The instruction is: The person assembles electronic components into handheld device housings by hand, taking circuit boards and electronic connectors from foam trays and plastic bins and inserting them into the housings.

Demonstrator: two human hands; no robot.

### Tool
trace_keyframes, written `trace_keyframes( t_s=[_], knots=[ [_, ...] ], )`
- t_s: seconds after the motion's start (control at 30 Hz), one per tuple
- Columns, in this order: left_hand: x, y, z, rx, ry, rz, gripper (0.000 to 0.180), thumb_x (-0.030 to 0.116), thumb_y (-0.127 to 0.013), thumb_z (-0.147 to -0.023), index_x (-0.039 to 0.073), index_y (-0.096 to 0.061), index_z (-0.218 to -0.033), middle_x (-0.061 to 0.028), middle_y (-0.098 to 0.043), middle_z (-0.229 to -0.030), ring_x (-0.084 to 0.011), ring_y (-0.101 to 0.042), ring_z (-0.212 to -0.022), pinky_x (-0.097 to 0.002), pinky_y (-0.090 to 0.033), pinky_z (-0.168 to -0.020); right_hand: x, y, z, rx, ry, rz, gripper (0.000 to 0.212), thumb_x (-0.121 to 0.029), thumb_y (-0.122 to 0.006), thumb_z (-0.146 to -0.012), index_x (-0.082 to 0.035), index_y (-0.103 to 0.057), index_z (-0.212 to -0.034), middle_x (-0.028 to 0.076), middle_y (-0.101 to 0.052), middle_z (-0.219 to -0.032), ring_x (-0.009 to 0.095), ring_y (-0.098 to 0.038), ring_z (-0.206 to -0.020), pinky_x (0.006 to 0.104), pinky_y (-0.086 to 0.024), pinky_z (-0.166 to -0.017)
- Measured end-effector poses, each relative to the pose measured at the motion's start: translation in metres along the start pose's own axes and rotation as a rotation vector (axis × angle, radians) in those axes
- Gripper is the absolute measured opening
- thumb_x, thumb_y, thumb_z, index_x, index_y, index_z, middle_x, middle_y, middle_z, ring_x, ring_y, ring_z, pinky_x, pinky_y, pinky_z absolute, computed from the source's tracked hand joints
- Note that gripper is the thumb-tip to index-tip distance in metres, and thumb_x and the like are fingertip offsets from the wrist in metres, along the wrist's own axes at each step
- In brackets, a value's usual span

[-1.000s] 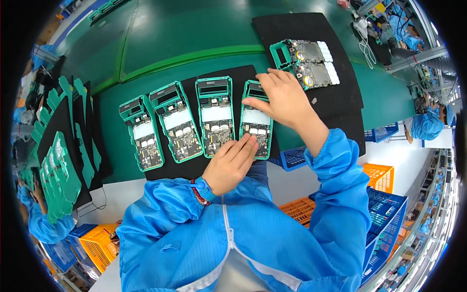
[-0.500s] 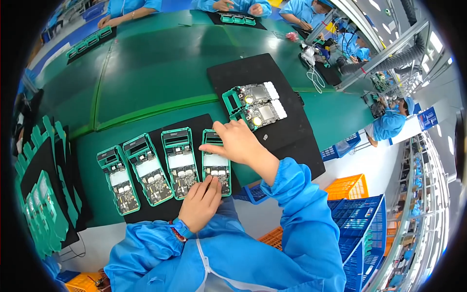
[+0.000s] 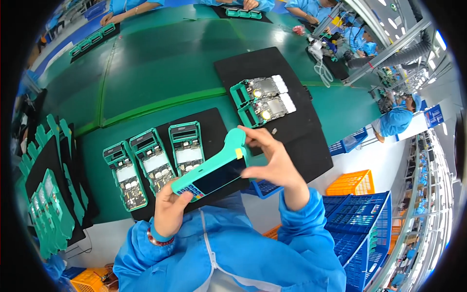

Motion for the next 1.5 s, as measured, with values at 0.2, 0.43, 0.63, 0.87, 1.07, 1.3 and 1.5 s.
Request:
trace_keyframes(
  t_s=[0.2,0.43,0.63,0.87,1.07,1.3,1.5],
  knots=[
    [-0.011,0.011,0.023,-0.081,0.154,0.369,0.050,0.026,-0.058,-0.100,0.004,-0.044,-0.144,-0.0115,-0.052,-0.144,-0.0294,-0.049,-0.133,-0.0508,-0.035,-0.113,-0.033,-0.065,0.010,0.252,-0.168,-0.138,0.072,-0.027,-0.090,-0.073,0.000,-0.053,-0.128,0.009,-0.067,-0.093,0.015,-0.066,-0.083,0.0299,-0.054,-0.073],
    [-0.032,0.024,0.051,-0.144,0.255,0.496,0.050,0.037,-0.057,-0.100,0.015,-0.046,-0.144,-0.0099,-0.037,-0.156,-0.0286,-0.037,-0.143,-0.0524,-0.029,-0.119,-0.045,-0.082,0.016,0.271,0.072,0.091,0.072,-0.024,-0.093,-0.067,0.004,-0.057,-0.123,0.006,-0.064,-0.089,0.011,-0.061,-0.081,0.0266,-0.051,-0.069],
    [-0.038,0.030,0.055,-0.187,0.241,0.553,0.039,0.034,-0.055,-0.101,0.019,-0.053,-0.137,-0.0092,-0.035,-0.157,-0.0283,-0.035,-0.144,-0.0513,-0.028,-0.119,-0.045,-0.086,0.024,0.279,0.095,0.144,0.074,-0.024,-0.093,-0.066,0.004,-0.057,-0.124,0.008,-0.063,-0.091,0.013,-0.062,-0.080,0.0280,-0.051,-0.069],
    [-0.013,0.018,0.054,-0.105,0.170,0.385,0.044,0.018,-0.062,-0.098,-0.003,-0.050,-0.134,-0.0216,-0.061,-0.128,-0.0350,-0.061,-0.118,-0.0529,-0.051,-0.101,-0.009,-0.080,0.020,0.269,-0.256,-0.429,0.050,-0.023,-0.084,-0.080,0.002,-0.063,-0.118,0.000,-0.065,-0.091,0.006,-0.058,-0.083,0.0221,-0.048,-0.072],
    [-0.023,0.022,0.049,-0.117,0.196,0.389,0.035,0.020,-0.057,-0.101,-0.003,-0.056,-0.128,-0.0186,-0.066,-0.119,-0.0318,-0.065,-0.113,-0.0521,-0.054,-0.098,0.030,-0.083,0.027,0.326,-0.346,-0.381,0.052,-0.039,-0.078,-0.085,0.003,-0.067,-0.113,-0.001,-0.063,-0.083,0.005,-0.054,-0.076,0.0196,-0.042,-0.067],
    [-0.021,0.011,0.035,-0.112,0.141,0.368,0.035,0.016,-0.058,-0.100,-0.004,-0.056,-0.129,-0.0187,-0.067,-0.118,-0.0304,-0.066,-0.110,-0.0478,-0.055,-0.096,0.042,-0.074,0.023,0.331,-0.308,-0.375,0.060,-0.045,-0.070,-0.091,0.003,-0.060,-0.125,0.005,-0.063,-0.097,0.008,-0.054,-0.088,0.0215,-0.042,-0.073],
    [0.002,-0.013,0.019,-0.302,-0.498,-1.007,0.040,0.003,-0.068,-0.084,0.002,-0.066,-0.124,-0.0188,-0.062,-0.131,-0.0362,-0.060,-0.121,-0.0371,-0.052,-0.099,0.032,-0.091,0.058,0.296,-0.148,-0.613,0.059,-0.035,-0.049,-0.104,0.000,-0.030,-0.148,0.014,-0.046,-0.139,0.020,-0.053,-0.116,0.0338,-0.048,-0.093]
  ],
)
Point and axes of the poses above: each hand's wrist, its own z-axis away from the middle knuckle, its own y-axis out of the back of the hand, x = y × z, the point moved 1 cm from there along -z, towards the middle knuckle
